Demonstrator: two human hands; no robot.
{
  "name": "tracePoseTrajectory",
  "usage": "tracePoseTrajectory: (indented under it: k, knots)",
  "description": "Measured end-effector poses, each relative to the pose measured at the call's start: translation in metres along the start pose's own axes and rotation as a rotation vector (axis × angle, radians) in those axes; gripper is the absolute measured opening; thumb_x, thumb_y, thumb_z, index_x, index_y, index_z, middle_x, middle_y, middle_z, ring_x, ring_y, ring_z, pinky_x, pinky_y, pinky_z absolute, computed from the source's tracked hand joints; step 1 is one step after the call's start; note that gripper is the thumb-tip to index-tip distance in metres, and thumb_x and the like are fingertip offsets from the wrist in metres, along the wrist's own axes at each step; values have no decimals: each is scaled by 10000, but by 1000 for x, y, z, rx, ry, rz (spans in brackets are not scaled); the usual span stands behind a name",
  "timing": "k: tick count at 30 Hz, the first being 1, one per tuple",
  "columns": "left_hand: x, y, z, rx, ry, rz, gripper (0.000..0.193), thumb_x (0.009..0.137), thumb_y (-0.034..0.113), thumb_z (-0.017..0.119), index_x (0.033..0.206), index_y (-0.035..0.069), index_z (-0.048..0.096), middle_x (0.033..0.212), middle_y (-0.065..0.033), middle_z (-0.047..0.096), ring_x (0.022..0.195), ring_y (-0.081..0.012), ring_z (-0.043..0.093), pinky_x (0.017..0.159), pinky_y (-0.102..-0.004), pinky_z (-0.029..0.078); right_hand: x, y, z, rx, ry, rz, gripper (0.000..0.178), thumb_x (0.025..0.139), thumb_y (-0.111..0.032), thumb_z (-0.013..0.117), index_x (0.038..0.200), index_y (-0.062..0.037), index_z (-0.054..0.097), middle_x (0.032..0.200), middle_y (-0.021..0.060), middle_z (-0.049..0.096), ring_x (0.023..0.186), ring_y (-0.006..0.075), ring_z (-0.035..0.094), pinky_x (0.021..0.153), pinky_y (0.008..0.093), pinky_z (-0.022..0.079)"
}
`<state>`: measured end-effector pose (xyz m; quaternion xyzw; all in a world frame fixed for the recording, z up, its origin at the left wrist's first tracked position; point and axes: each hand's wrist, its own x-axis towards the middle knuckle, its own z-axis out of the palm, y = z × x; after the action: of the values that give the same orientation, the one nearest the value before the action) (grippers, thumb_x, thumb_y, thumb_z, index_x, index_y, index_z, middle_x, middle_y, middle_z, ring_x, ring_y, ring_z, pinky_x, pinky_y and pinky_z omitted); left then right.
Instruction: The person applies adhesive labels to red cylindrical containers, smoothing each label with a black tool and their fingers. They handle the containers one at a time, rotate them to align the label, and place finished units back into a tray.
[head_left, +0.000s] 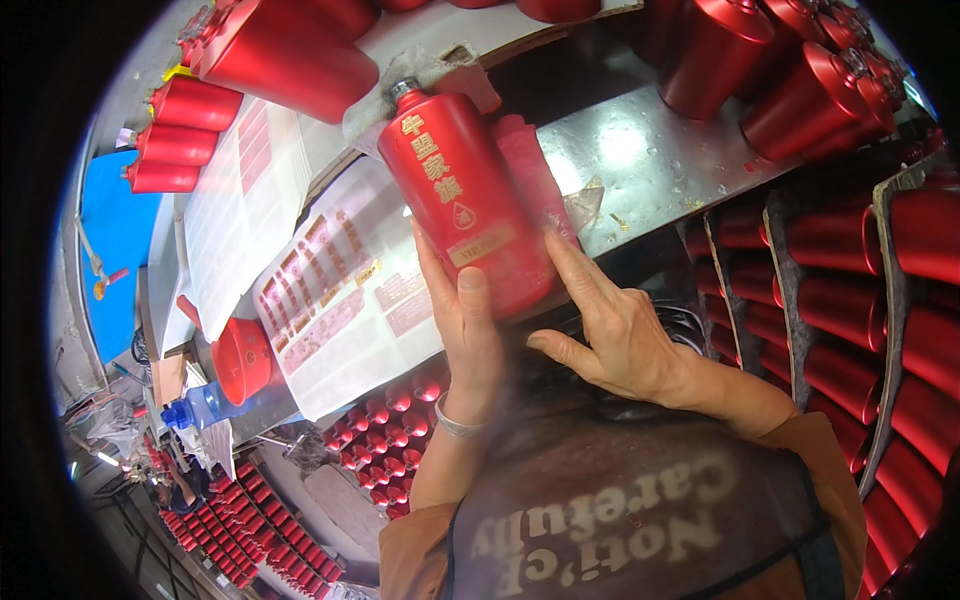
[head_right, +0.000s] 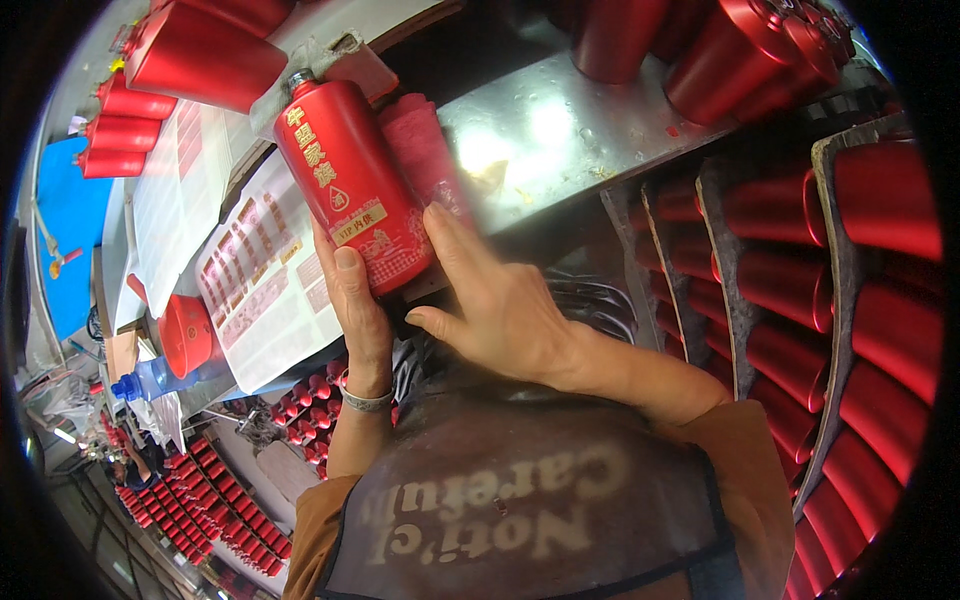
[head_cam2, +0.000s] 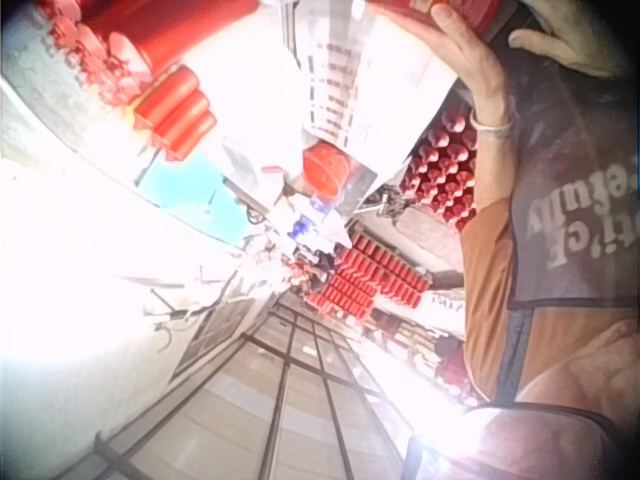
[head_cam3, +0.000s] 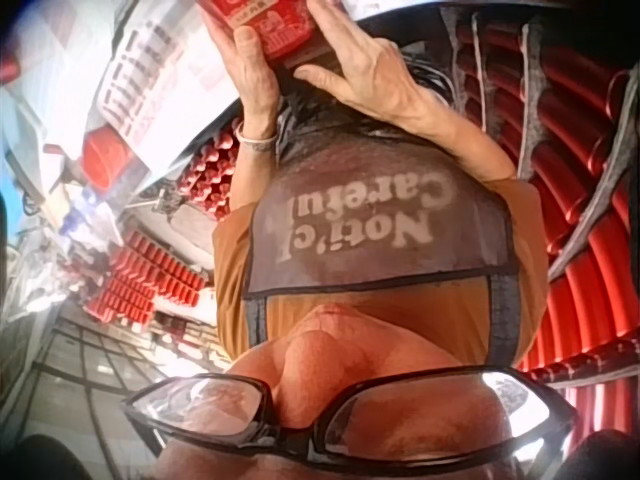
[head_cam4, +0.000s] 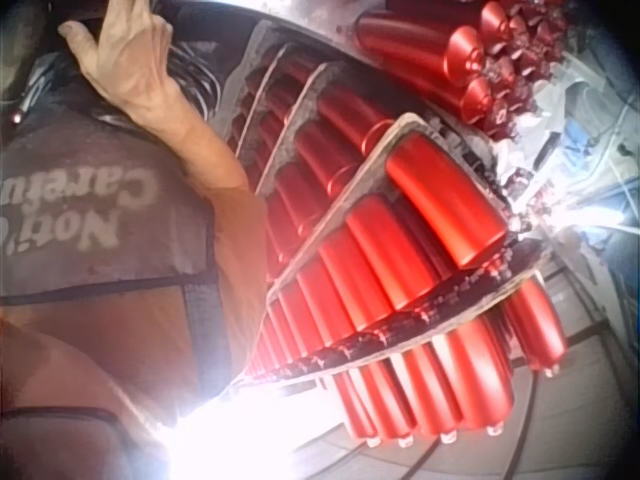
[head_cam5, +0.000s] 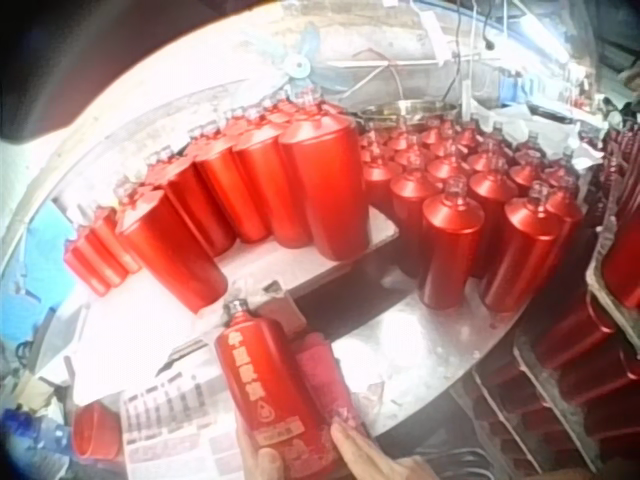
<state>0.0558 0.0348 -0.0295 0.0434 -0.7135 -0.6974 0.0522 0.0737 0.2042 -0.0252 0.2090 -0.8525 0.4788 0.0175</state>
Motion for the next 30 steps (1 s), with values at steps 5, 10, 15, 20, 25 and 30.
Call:
tracePoseTrajectory:
  k: [5, 10, 15, 20, 25, 30]
  knots:
    - [-1, -1, -1, 10, 4, 8, 883, 1026, 532, 476, 1593, -30, 99, 1589, -185, 290, 1444, -260, 333, 1180, -387, 275, 0, -2, -3, 47, -19, 34, 893, 830, -272, 780, 1483, 112, 308, 1452, 341, 443, 1287, 441, 529, 968, 443, 525]
    - [-6, -6, 5, -41, 102, 39, 819, 1042, 536, 432, 1598, 2, 156, 1577, -158, 324, 1421, -246, 373, 1169, -388, 309, 1, -4, -9, 39, 20, 42, 897, 823, -221, 802, 1521, 57, 311, 1479, 324, 433, 1182, 420, 619, 829, 381, 577]
    - [-9, -7, -1, 1, 32, 67, 820, 1037, 538, 431, 1599, 8, 157, 1583, -158, 316, 1433, -249, 358, 1179, -391, 292, -3, -2, -9, -89, 14, -93, 880, 819, -197, 803, 1519, 46, 327, 1491, 310, 430, 1167, 414, 633, 797, 378, 593]
    - [-8, -11, -4, 23, 41, 25, 832, 1028, 538, 445, 1597, 3, 158, 1578, -162, 324, 1429, -246, 361, 1176, -387, 296, -10, 2, -2, -73, 4, -70, 849, 821, -222, 771, 1523, 1, 349, 1486, 301, 433, 1126, 399, 650, 779, 406, 600]
    - [-7, -10, -3, 8, 21, 23, 827, 1029, 533, 447, 1596, 2, 162, 1575, -162, 326, 1425, -243, 365, 1175, -383, 296, -12, 6, 0, -77, 27, -91, 846, 819, -215, 770, 1514, 26, 352, 1466, 296, 463, 1129, 389, 655, 778, 396, 601]
    - [-6, 1, -8, -473, 145, -231, 807, 1041, 529, 422, 1599, 10, 155, 1582, -152, 322, 1432, -243, 360, 1186, -392, 283, -11, 6, -3, -33, 47, -107, 832, 806, -180, 772, 1505, 24, 370, 1462, 291, 471, 1205, 379, 616, 806, 391, 596]
